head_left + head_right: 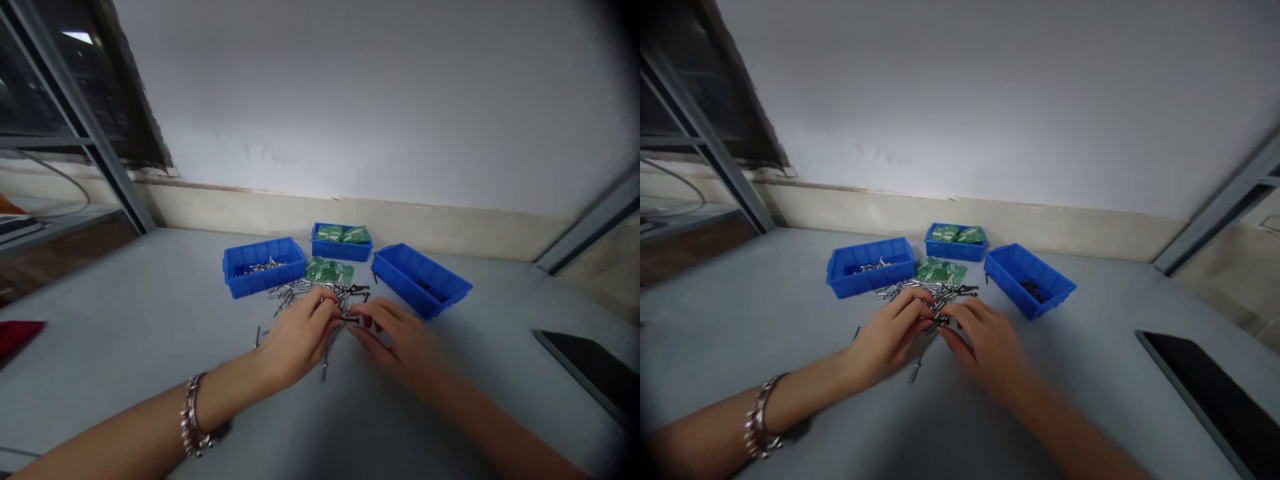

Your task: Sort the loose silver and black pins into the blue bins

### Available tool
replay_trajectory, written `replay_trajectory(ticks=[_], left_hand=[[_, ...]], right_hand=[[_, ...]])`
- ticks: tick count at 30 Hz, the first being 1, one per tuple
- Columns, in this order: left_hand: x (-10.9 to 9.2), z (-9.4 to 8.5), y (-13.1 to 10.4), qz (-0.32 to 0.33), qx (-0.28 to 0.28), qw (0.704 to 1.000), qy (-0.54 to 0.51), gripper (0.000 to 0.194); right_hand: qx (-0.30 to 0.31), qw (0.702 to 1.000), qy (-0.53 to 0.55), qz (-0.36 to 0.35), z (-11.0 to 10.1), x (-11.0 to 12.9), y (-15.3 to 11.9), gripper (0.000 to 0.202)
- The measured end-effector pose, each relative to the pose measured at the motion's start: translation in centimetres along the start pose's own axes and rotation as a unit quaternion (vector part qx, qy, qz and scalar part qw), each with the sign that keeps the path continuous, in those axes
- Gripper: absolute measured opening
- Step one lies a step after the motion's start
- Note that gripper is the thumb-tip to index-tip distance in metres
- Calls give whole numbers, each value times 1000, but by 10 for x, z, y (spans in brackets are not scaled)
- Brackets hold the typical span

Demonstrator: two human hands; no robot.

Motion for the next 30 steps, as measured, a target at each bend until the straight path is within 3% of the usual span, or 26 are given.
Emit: replay_trajectory(ticks=[15,30], left_hand=[[1,3,-1,-20,24,1000,-4,15],[-1,2,1,-5,16,1000,9,18]], right_hand=[[-25,1000,5,-6,-6,1,1,16],[-7,1000,-5,16,-4,-2,2,14]])
Point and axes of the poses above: each hand's wrist, its own y-axis towards the middle knuckle, its own z-axis out of the palm, x = y × z, the point moved 10 cm from there along y, towards the middle knuckle, and after that the axes turned 4 degrees about -z, right-handed, at the moved point
